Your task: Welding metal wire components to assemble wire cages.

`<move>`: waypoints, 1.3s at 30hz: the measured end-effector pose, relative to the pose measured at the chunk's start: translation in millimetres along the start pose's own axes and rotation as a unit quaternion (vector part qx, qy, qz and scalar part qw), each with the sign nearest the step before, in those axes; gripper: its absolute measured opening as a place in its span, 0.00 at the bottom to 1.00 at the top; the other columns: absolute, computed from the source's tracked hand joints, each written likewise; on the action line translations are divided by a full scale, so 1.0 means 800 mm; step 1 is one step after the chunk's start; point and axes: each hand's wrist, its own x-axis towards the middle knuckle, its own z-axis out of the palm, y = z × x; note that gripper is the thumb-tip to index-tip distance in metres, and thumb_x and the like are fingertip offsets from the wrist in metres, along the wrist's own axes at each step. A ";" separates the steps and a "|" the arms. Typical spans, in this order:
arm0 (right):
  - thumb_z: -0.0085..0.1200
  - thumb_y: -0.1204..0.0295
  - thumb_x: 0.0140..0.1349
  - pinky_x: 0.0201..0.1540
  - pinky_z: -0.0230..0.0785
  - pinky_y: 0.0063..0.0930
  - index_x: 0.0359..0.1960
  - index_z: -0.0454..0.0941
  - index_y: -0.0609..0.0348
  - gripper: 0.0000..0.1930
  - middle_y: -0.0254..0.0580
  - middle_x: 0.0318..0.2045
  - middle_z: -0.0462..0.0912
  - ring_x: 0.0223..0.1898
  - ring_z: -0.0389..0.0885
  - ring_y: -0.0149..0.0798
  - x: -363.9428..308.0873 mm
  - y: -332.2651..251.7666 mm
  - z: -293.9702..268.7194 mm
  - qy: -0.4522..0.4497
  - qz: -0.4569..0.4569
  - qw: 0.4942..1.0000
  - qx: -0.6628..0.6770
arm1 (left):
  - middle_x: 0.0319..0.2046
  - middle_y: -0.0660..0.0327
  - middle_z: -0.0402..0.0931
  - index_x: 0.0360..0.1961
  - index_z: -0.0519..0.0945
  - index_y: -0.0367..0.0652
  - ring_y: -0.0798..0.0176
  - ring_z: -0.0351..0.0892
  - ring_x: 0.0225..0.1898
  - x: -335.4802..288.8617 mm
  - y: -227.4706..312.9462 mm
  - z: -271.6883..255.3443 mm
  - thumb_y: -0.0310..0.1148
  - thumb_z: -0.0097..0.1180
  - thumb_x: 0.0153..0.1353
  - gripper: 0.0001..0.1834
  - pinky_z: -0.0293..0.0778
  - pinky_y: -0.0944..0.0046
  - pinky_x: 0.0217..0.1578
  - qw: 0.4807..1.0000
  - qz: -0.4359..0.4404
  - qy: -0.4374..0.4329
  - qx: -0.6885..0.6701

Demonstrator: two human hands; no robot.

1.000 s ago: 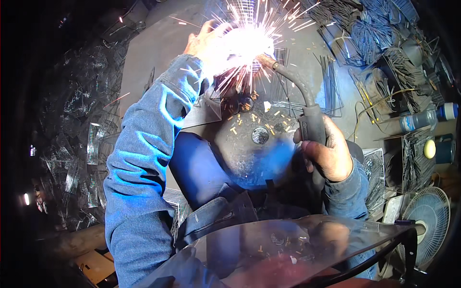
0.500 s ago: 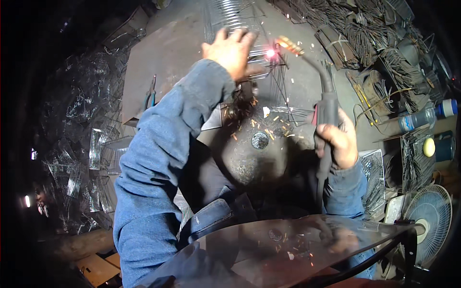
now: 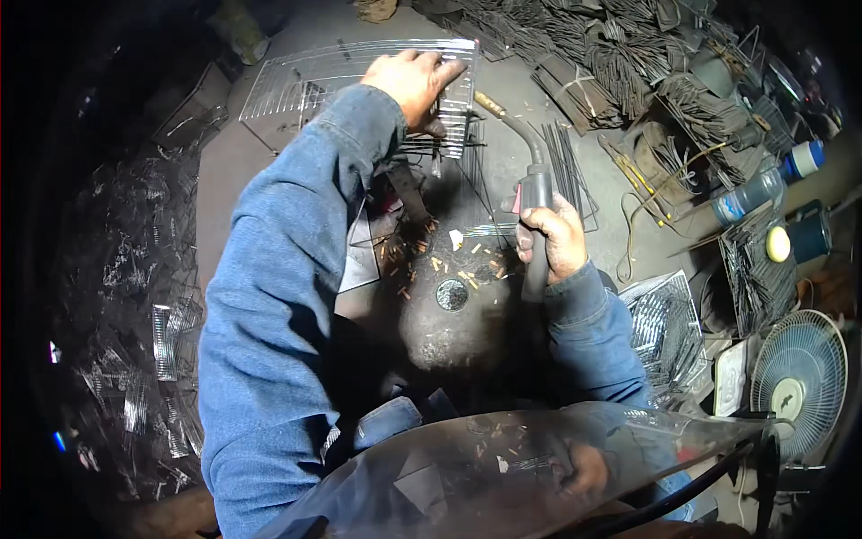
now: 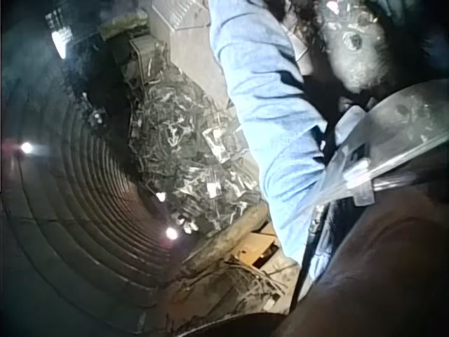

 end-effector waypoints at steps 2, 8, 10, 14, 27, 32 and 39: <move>0.48 0.75 0.50 0.16 0.65 0.20 0.43 0.67 0.61 0.16 0.43 0.33 0.77 0.19 0.69 0.26 0.004 0.000 0.000 -0.004 0.019 1.000 -0.013 | 0.50 0.53 0.69 0.64 0.56 0.69 0.49 0.71 0.50 0.009 0.001 0.002 0.47 0.70 0.37 0.51 0.74 0.53 0.46 0.999 0.002 -0.022 0.029; 0.48 0.74 0.50 0.16 0.65 0.21 0.40 0.69 0.62 0.13 0.40 0.28 0.76 0.17 0.69 0.26 0.008 -0.004 -0.001 0.026 0.017 0.999 -0.039 | 0.44 0.53 0.70 0.63 0.57 0.71 0.49 0.75 0.43 0.024 0.006 -0.001 0.48 0.69 0.39 0.48 0.76 0.55 0.42 0.999 0.015 -0.034 0.015; 0.48 0.73 0.50 0.16 0.64 0.22 0.38 0.72 0.63 0.12 0.37 0.23 0.73 0.17 0.70 0.27 0.008 -0.005 -0.003 -0.014 0.008 0.998 -0.063 | 0.44 0.53 0.71 0.63 0.58 0.71 0.49 0.75 0.44 0.019 0.006 0.000 0.48 0.68 0.40 0.47 0.76 0.55 0.42 0.999 -0.005 -0.031 0.044; 0.48 0.72 0.49 0.17 0.65 0.21 0.40 0.71 0.63 0.15 0.36 0.24 0.74 0.18 0.70 0.27 0.007 -0.004 -0.007 0.053 0.020 0.994 -0.092 | 0.46 0.53 0.70 0.63 0.57 0.71 0.48 0.74 0.45 0.007 0.003 0.002 0.48 0.67 0.41 0.47 0.76 0.55 0.44 0.999 0.034 -0.005 0.015; 0.50 0.79 0.55 0.14 0.64 0.23 0.63 0.55 0.48 0.32 0.43 0.33 0.74 0.18 0.73 0.33 0.091 0.032 -0.027 0.097 0.072 0.981 -0.154 | 0.48 0.56 0.68 0.64 0.55 0.75 0.50 0.72 0.47 -0.028 -0.007 -0.009 0.43 0.68 0.41 0.49 0.75 0.55 0.43 0.994 0.095 0.034 0.045; 0.50 0.77 0.54 0.13 0.66 0.26 0.63 0.55 0.50 0.32 0.47 0.35 0.75 0.18 0.75 0.36 0.144 0.058 -0.014 0.078 0.117 0.974 -0.176 | 0.54 0.57 0.66 0.63 0.57 0.74 0.51 0.67 0.55 -0.045 -0.016 -0.006 0.48 0.70 0.33 0.52 0.71 0.55 0.50 0.993 0.108 0.015 0.039; 0.52 0.73 0.55 0.13 0.64 0.23 0.43 0.70 0.65 0.14 0.41 0.23 0.75 0.16 0.71 0.31 0.144 0.055 -0.030 0.100 0.135 0.984 -0.063 | 0.57 0.54 0.64 0.65 0.53 0.75 0.49 0.64 0.58 -0.060 -0.015 -0.012 0.45 0.70 0.35 0.53 0.69 0.51 0.52 0.991 0.132 -0.005 0.013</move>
